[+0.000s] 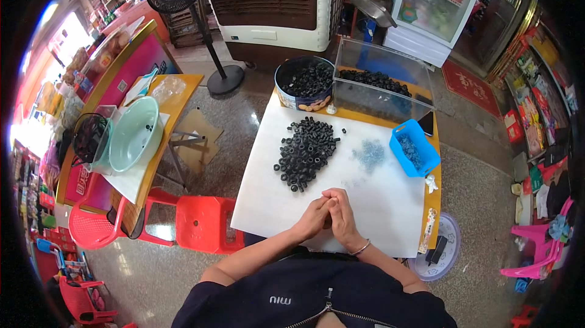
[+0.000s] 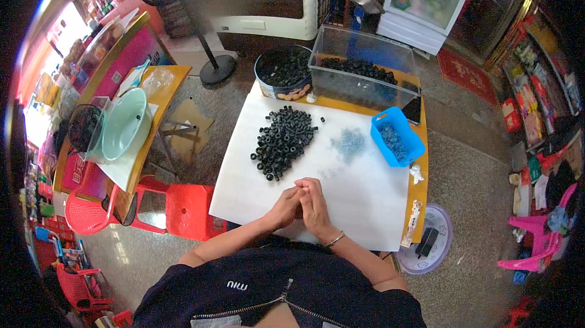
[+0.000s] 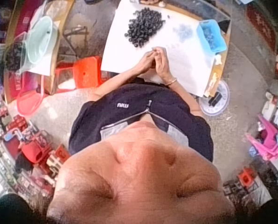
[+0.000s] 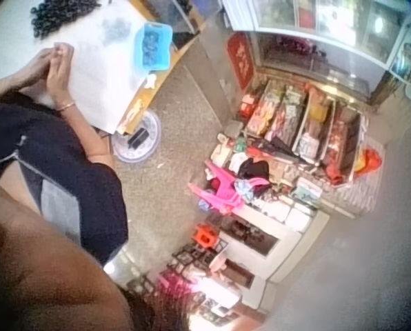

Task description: Assembling blue beads into black circular plastic ring components on a work surface.

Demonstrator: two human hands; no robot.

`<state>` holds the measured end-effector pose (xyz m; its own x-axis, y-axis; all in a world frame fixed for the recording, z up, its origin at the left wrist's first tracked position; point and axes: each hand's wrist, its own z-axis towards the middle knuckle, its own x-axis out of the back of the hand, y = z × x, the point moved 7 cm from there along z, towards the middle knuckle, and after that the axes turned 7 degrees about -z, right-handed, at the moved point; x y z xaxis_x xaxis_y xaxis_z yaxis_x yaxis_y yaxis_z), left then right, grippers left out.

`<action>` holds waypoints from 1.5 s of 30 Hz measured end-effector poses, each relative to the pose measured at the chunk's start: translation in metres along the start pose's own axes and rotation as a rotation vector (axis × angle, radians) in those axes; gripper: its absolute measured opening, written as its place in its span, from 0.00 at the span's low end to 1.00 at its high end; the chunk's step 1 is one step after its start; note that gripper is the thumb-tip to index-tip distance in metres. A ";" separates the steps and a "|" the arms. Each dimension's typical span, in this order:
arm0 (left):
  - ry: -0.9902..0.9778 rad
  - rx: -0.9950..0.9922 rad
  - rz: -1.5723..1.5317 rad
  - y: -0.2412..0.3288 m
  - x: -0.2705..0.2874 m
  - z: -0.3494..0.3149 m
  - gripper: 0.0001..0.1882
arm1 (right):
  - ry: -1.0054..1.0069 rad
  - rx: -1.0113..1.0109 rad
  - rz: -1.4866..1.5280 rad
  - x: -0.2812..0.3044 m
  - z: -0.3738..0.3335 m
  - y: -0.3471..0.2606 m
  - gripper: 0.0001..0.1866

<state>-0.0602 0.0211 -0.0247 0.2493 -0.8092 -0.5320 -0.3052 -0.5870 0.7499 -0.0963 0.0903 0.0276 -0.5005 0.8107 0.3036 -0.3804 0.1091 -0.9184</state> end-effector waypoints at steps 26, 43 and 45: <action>-0.170 0.037 -0.295 0.013 0.014 0.001 0.16 | 0.055 0.268 -0.378 0.026 0.019 -0.037 0.10; -0.187 -0.017 -0.330 0.029 0.016 0.001 0.13 | 0.006 0.239 -0.316 0.028 0.023 -0.044 0.15; -0.178 -0.020 -0.334 0.031 0.016 0.001 0.12 | -0.003 0.213 -0.292 0.028 0.025 -0.046 0.15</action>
<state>-0.0667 -0.0099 -0.0104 0.1680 -0.5658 -0.8073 -0.2153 -0.8202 0.5300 -0.1121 0.0937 0.0848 -0.3487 0.7612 0.5468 -0.6613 0.2136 -0.7191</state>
